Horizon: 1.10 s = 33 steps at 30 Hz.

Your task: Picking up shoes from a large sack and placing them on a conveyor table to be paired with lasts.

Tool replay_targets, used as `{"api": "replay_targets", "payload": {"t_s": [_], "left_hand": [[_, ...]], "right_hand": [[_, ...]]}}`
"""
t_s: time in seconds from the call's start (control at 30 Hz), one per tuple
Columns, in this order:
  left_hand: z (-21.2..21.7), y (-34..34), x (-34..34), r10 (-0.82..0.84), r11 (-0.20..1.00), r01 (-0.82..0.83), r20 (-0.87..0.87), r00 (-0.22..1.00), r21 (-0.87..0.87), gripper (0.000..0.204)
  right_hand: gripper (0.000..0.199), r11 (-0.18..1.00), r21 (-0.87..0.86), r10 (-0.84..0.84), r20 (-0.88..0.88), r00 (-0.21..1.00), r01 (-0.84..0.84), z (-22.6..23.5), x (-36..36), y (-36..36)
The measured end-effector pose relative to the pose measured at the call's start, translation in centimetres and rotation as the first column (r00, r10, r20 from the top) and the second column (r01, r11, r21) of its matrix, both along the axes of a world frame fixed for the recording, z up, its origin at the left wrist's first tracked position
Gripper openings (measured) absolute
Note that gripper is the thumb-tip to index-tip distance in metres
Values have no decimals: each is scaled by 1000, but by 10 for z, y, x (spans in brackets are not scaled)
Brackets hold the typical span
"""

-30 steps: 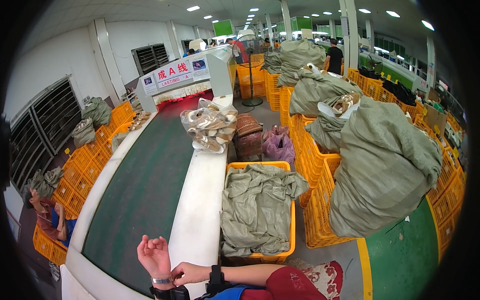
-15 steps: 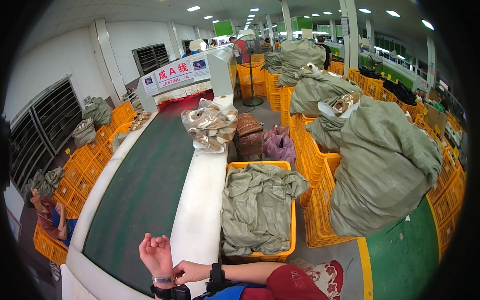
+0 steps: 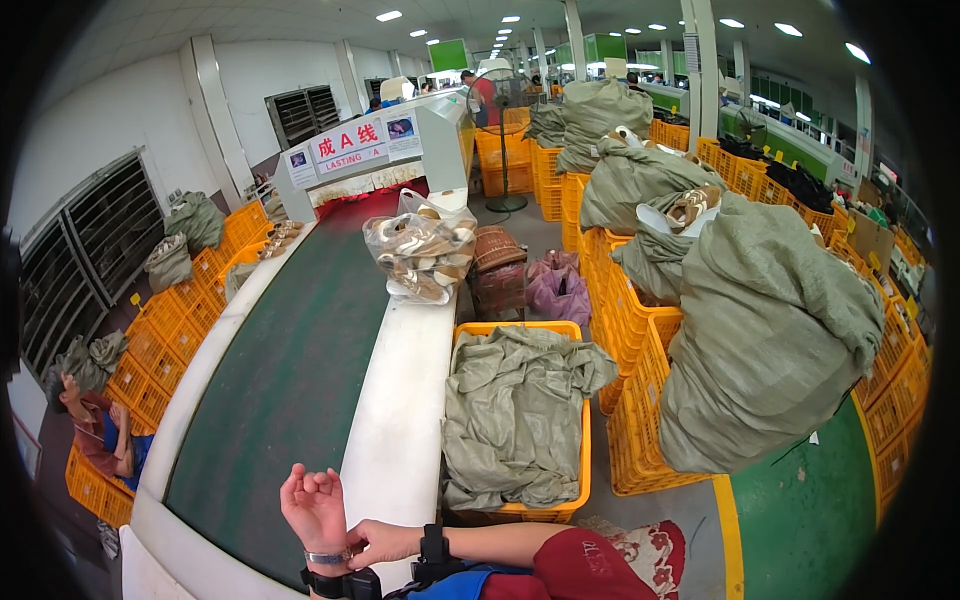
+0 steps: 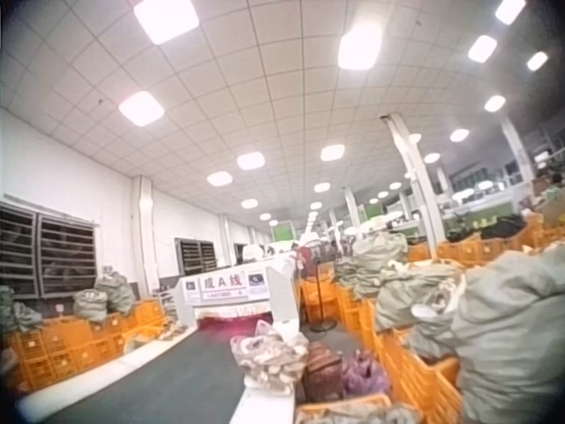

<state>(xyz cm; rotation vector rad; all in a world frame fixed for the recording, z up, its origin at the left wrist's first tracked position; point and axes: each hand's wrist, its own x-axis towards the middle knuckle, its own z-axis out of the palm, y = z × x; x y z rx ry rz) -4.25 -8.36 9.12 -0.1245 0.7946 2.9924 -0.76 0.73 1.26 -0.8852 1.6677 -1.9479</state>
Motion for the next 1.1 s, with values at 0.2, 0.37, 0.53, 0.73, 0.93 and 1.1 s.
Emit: {"api": "replay_targets", "payload": {"t_s": [0.2, 0.37, 0.53, 0.73, 0.93, 1.1], "left_hand": [[-1, -3, -2, 7, 999, -8, 6, 1000, 36, 12], [-1, -3, -3, 22, 999, -22, -17, 1000, 33, 11], [-2, 0, -4, -27, 998, 26, 7, 1000, 57, 12], [-2, -4, 0, 30, 998, -32, 48, 998, 47, 13], [-3, -4, 0, -39, 996, 38, 11, 999, 81, 13], [-4, -4, 0, -20, 997, 19, 20, 1000, 73, 14]], "right_hand": [[25, 1000, -26, 4, 2, 1000, -4, 3, 2, -1], [26, 999, -23, 27, 22, 999, -27, -1, -1, 0], [25, 999, -13, 33, 63, 997, -32, 2, 0, 5], [26, 995, -76, 70, 62, 996, -65, 1, 1, -2], [18, 997, -72, 21, 165, 986, -9, 4, 7, 3], [17, 995, -88, 54, 163, 985, -40, 3, 6, 3]]}}
